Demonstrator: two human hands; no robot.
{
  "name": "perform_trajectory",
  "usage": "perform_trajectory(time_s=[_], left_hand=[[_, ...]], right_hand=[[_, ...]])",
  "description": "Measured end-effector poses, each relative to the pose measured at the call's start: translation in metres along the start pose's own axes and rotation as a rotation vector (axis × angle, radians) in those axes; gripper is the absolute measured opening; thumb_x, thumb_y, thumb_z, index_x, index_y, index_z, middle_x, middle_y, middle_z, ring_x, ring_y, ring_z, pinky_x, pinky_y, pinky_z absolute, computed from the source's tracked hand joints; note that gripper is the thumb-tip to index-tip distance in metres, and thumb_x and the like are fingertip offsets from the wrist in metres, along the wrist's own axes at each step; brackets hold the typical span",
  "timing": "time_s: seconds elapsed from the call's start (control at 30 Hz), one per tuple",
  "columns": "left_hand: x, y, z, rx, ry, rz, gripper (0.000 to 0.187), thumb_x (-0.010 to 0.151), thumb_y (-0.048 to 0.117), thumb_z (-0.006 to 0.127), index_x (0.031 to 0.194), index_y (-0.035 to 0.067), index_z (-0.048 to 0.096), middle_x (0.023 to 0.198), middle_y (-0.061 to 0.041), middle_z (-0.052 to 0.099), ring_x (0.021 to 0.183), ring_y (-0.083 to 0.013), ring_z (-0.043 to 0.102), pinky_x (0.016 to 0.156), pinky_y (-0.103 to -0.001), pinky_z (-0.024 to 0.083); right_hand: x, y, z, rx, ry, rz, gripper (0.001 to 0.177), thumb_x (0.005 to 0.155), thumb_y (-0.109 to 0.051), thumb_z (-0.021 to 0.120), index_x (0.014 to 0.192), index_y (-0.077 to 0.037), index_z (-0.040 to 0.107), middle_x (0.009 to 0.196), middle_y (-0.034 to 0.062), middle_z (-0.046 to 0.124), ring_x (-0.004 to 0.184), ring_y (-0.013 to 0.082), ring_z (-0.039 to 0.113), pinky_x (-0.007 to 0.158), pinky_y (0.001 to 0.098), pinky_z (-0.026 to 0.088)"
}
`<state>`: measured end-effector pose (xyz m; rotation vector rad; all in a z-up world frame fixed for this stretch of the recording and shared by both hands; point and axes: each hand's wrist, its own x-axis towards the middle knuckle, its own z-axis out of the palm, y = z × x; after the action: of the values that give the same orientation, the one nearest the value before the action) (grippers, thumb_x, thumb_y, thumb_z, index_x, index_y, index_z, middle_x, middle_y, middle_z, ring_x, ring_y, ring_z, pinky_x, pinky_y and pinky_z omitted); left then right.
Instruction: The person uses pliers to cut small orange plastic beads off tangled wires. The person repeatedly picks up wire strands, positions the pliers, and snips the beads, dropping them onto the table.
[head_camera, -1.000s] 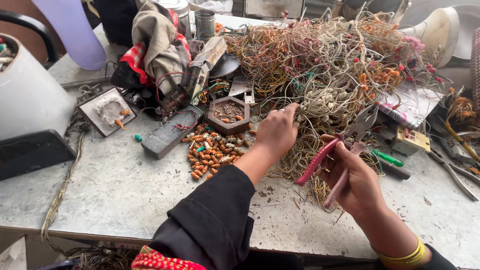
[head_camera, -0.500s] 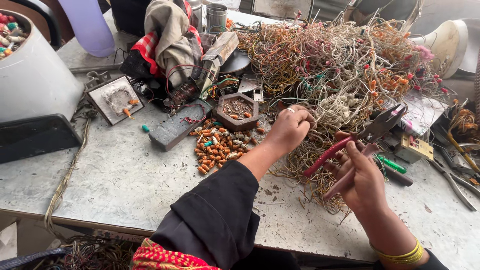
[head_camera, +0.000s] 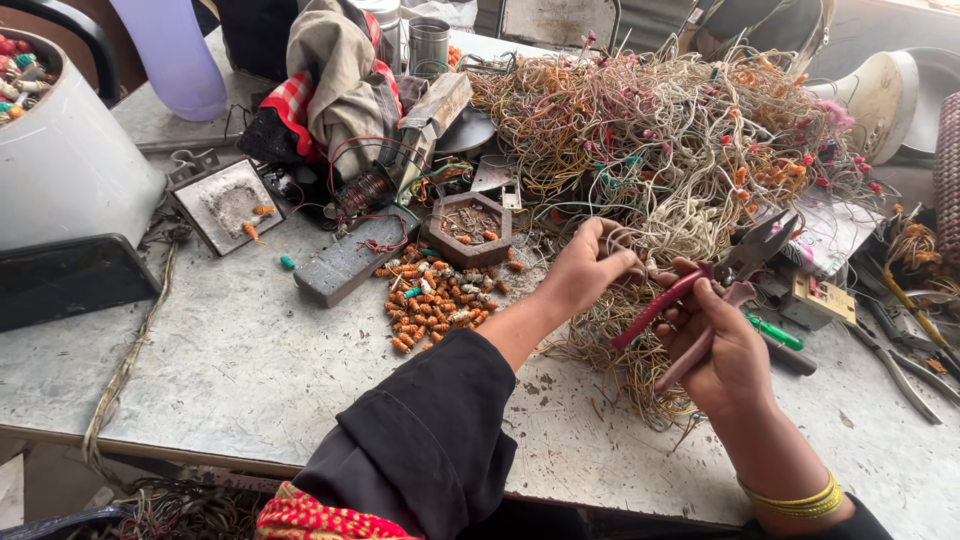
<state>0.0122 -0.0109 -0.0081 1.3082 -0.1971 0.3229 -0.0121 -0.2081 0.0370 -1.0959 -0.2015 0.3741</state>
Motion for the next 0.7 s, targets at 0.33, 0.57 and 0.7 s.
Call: perform_trajectory(time_s=[0.33, 0.57, 0.7], left_hand=[[-0.018, 0.037, -0.011, 0.788, 0.300, 0.537, 0.020, 0.085, -0.002, 0.063, 0.090, 0.010, 0.078, 0.098, -0.006, 0.074, 0.093, -0.0238, 0.071, 0.088, -0.039, 0.056], [-0.034, 0.039, 0.032, 0.827, 0.069, 0.483, 0.027, 0.093, 0.019, 0.067, 0.118, 0.009, 0.071, 0.110, -0.011, 0.076, 0.096, -0.0276, 0.073, 0.098, -0.043, 0.055], [-0.028, 0.034, 0.032, 0.840, 0.152, 0.533, 0.031, 0.094, 0.024, 0.068, 0.120, 0.008, 0.067, 0.110, -0.013, 0.075, 0.100, -0.0333, 0.072, 0.092, -0.044, 0.055]], right_hand=[[-0.009, -0.007, -0.012, 0.119, -0.059, -0.093, 0.037, 0.113, -0.026, 0.048, 0.137, 0.000, 0.057, 0.119, 0.0129, 0.069, 0.106, 0.0200, 0.066, 0.095, 0.0378, 0.052], [-0.016, -0.005, -0.013, 0.090, -0.077, -0.098, 0.040, 0.113, -0.025, 0.048, 0.137, 0.004, 0.056, 0.114, 0.0137, 0.070, 0.109, 0.0212, 0.066, 0.101, 0.0378, 0.051], [-0.020, -0.007, -0.004, 0.040, -0.154, -0.095, 0.039, 0.116, -0.025, 0.047, 0.139, 0.006, 0.055, 0.115, 0.0167, 0.068, 0.106, 0.0230, 0.065, 0.098, 0.0413, 0.052]])
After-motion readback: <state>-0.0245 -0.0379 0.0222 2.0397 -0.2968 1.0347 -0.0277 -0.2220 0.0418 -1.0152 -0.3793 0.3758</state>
